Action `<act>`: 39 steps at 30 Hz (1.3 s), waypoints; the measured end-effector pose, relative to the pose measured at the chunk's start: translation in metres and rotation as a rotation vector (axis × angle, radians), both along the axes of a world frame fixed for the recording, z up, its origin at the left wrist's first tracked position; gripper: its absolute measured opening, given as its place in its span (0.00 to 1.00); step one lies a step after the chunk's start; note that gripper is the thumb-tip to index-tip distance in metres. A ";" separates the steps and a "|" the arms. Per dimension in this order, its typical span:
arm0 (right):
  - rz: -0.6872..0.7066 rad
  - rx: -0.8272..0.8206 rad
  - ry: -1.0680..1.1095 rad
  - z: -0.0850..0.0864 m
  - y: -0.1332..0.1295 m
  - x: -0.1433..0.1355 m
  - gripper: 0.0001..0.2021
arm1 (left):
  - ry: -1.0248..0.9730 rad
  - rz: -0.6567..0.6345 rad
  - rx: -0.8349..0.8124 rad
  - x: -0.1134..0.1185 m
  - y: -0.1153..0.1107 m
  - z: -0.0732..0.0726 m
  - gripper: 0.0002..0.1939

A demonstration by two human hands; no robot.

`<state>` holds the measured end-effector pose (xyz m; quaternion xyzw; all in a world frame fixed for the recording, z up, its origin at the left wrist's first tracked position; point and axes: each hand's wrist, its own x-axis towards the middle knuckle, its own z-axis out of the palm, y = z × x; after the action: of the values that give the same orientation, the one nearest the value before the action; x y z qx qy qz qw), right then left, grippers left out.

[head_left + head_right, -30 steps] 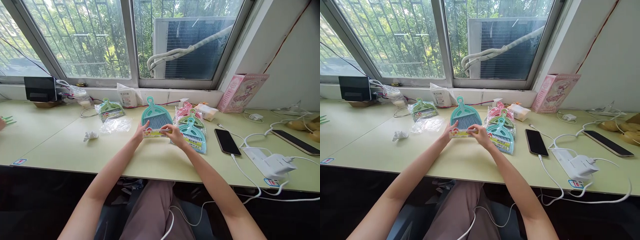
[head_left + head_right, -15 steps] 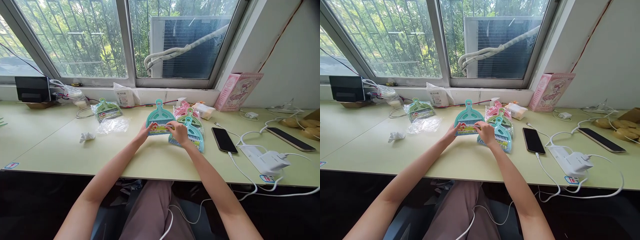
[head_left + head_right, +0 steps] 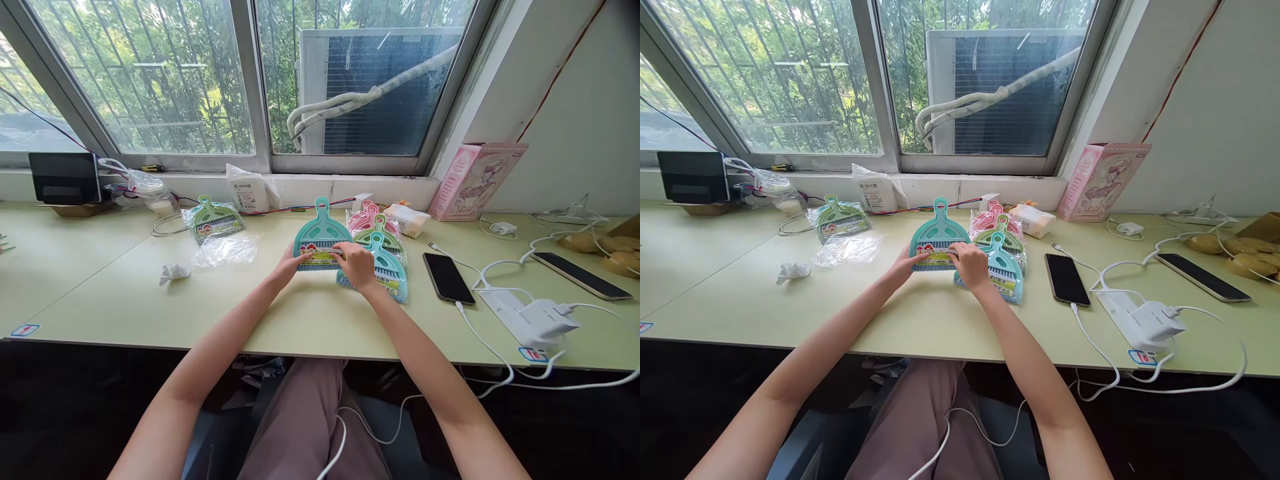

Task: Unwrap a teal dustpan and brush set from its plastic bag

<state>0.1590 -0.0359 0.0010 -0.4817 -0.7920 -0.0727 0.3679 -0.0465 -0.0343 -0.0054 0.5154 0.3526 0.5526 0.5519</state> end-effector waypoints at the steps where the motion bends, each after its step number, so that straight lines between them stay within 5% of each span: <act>1: -0.003 0.005 -0.012 0.000 0.000 0.000 0.09 | 0.002 0.001 0.004 0.000 0.000 0.000 0.35; 22: -0.093 0.080 -0.094 0.003 -0.006 -0.001 0.14 | 0.025 -0.023 0.087 0.001 0.005 -0.009 0.31; 33: -0.172 0.086 0.491 0.008 0.002 0.003 0.20 | -0.109 0.071 0.046 -0.002 0.007 -0.006 0.31; 39: 0.101 -0.313 0.895 -0.003 0.012 0.001 0.35 | -0.166 0.113 0.014 -0.002 0.006 -0.001 0.32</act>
<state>0.1598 -0.0235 -0.0016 -0.4764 -0.5795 0.2800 0.5991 -0.0486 -0.0287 -0.0067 0.4511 0.3301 0.6261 0.5436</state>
